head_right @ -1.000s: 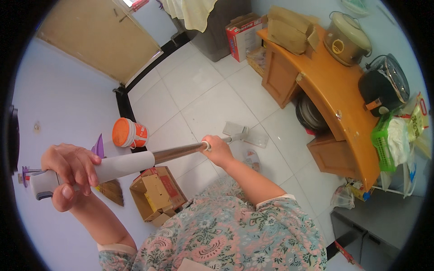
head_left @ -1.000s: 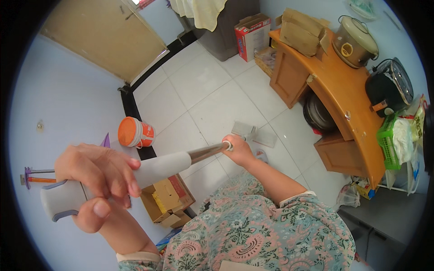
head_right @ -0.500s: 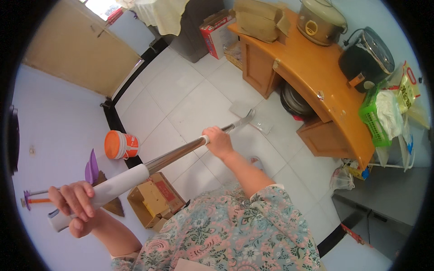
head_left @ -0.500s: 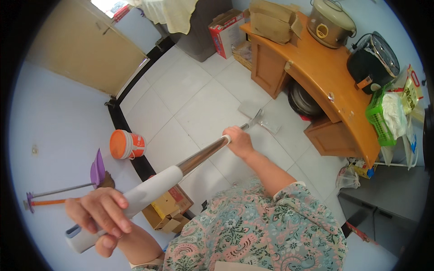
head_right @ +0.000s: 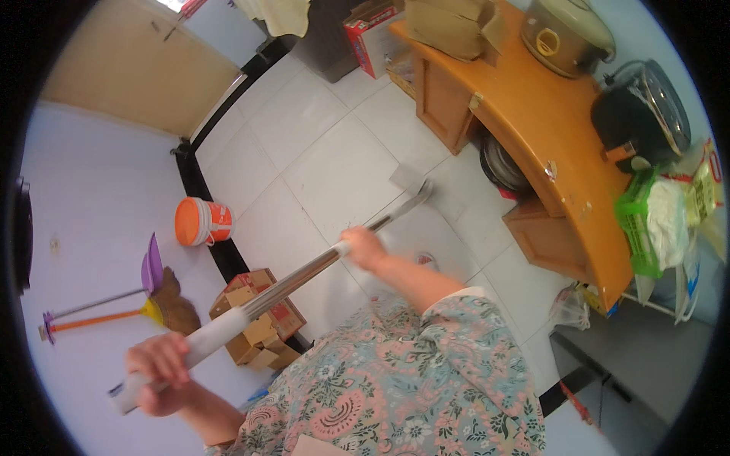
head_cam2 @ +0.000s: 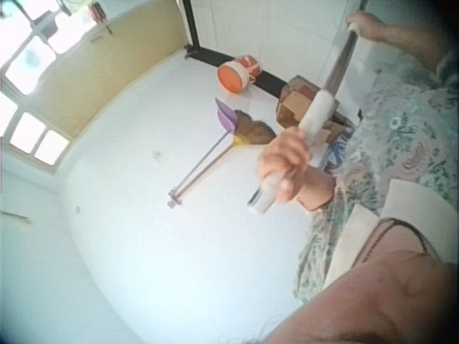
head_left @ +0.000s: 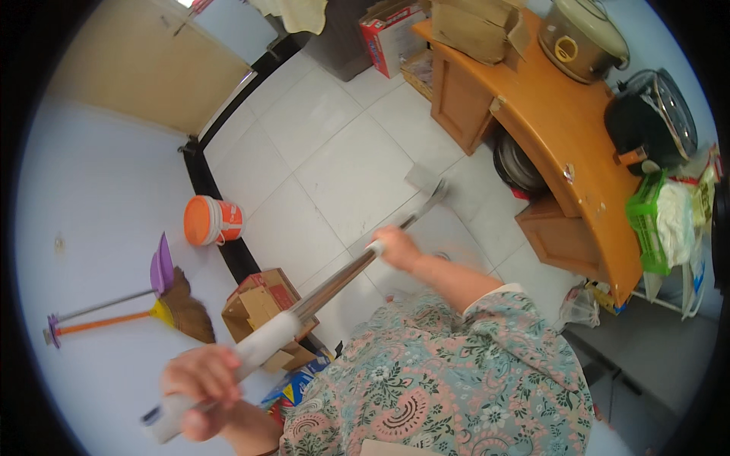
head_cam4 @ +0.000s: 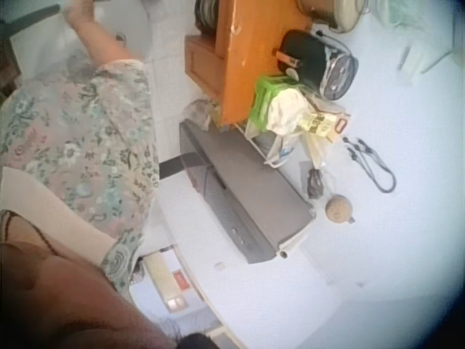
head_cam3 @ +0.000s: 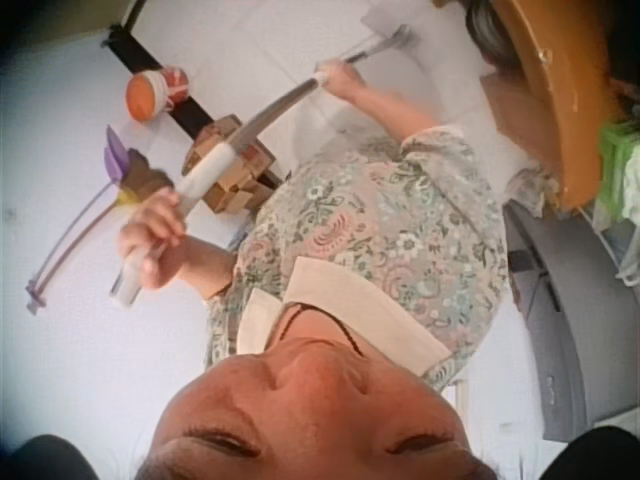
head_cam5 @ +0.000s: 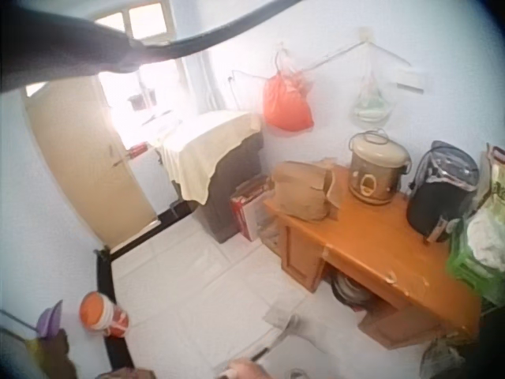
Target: The person unpacks several red packages from a cardboard box and places them on a windowsill, then uses a flat mop to clean the tiled floor around stacked boxes and furniture. The person moves the mop back and forth across the floor, navigating around obstacles.
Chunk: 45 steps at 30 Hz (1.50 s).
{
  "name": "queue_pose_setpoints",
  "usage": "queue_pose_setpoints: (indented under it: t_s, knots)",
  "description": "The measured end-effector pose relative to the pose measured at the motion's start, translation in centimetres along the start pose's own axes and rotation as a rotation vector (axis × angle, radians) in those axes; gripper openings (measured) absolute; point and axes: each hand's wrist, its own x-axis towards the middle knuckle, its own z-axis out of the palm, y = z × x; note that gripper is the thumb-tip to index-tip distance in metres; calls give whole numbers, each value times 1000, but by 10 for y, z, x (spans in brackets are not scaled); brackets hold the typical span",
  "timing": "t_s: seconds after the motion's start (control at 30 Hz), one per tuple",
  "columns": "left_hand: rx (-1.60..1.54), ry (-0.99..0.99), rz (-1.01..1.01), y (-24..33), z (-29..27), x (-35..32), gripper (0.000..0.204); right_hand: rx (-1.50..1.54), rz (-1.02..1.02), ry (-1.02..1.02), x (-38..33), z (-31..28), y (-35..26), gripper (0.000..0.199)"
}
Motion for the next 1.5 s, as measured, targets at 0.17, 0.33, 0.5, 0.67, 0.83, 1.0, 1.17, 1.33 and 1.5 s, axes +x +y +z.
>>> queue_pose_setpoints:
  t_s: [0.17, 0.33, 0.5, 0.67, 0.83, 1.0, 1.17, 1.33, 1.5]
  knots:
    - [221, 75, 22, 79, -4, -18, 26, 196, -35, -324, -16, 63, -91, 10]
    - [293, -53, 10, 102, 8, -30, 22, 106, -123, -546, -20, 55, -115, 5]
    - [155, -335, 150, 86, 11, -3, 17, 17, -157, -337, -10, 5, -96, 7]
    - [212, -177, 160, 27, 10, -17, 22, -11, -56, -54, 18, -40, -35, 12]
    - [456, -189, -138, -49, 50, 11, 11, -600, 60, 198, 49, -75, 57, 21]
    - [474, -75, -134, -59, 28, -23, 13, -717, 169, -75, 62, -56, 50, 30]
    - [582, 208, -165, -28, -15, -86, 18, -644, -37, -263, 57, 27, 37, 24]
    - [704, 304, -209, 78, -58, -188, 24, -350, -268, -600, 8, 154, -64, 9]
    - [749, 353, -252, 146, -76, -259, 21, -306, -423, -831, -48, 214, -144, 6]
